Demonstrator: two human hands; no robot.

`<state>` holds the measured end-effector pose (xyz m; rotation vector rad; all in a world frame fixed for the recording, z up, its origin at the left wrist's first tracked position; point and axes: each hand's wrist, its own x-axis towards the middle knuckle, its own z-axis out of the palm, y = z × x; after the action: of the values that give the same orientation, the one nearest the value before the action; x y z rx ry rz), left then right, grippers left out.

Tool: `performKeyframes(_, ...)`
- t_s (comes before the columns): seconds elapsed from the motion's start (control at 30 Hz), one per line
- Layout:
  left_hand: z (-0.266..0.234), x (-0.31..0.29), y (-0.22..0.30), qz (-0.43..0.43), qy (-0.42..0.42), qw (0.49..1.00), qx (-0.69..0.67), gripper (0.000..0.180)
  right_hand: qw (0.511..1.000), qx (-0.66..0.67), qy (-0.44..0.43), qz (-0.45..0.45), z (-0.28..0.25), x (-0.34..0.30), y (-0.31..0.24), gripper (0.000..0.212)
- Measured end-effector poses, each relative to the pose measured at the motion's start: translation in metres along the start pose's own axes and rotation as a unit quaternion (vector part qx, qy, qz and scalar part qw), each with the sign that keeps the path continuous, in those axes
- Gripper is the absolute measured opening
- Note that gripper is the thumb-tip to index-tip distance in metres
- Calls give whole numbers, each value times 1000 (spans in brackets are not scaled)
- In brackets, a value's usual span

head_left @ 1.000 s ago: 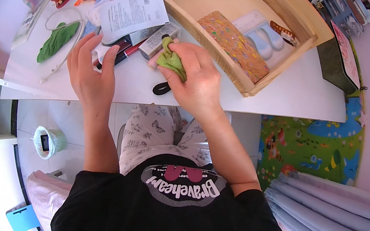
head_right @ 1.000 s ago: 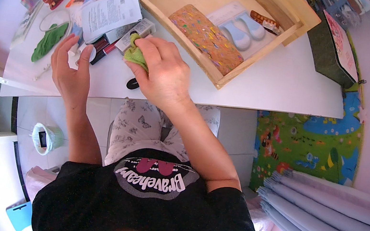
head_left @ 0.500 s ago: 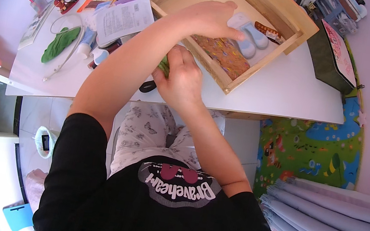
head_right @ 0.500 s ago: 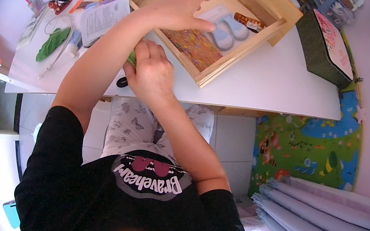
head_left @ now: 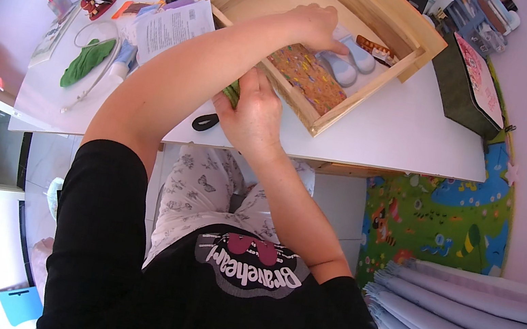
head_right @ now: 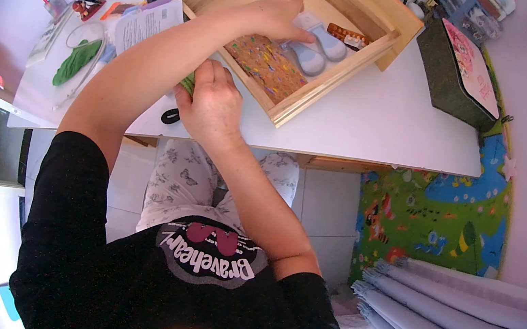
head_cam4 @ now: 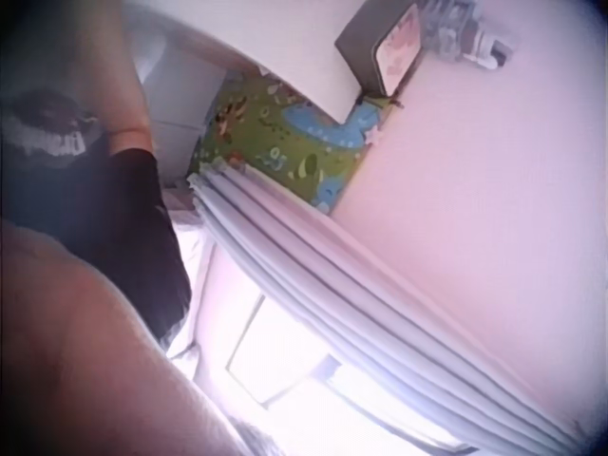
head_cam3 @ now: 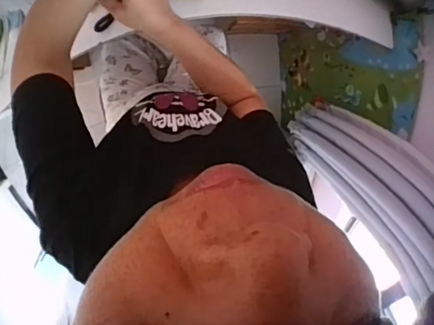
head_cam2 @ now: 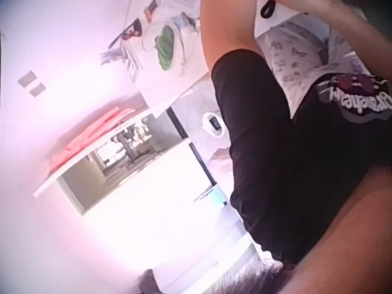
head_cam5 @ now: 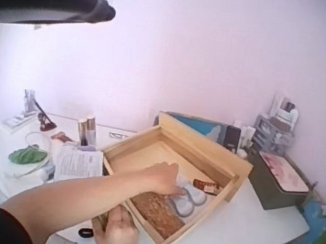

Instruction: The person sits on the floor and organizes various small items, including cosmetics, a hair roller, and a phone, into a wooden tray. They wipe the tray with a green cloth and arrange the items neatly inside.

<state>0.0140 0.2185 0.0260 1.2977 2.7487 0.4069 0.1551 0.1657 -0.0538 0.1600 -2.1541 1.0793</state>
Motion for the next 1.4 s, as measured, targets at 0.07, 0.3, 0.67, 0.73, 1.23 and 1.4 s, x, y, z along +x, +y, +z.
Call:
performKeyframes(0.07,6,5,0,53,89,995,8,63,1000,-1,8,2,1,0,1,37)
performKeyframes(0.3,17,55,42,54,9,998,-38,48,1000,-28,-8,-2,0,-3,2,31)
performKeyframes(0.67,26,66,47,-8,32,996,-83,48,999,14,15,-36,8,-5,12,23)
performKeyframes(0.73,24,73,42,1,15,991,-135,47,999,14,10,-34,8,-5,12,23)
performKeyframes(1.23,-4,16,-11,-115,-75,931,-337,20,996,-51,-31,-65,-1,-3,0,28)
performKeyframes(1.4,-1,16,-7,-96,-58,947,-302,19,996,-51,-23,-66,1,-4,1,26)
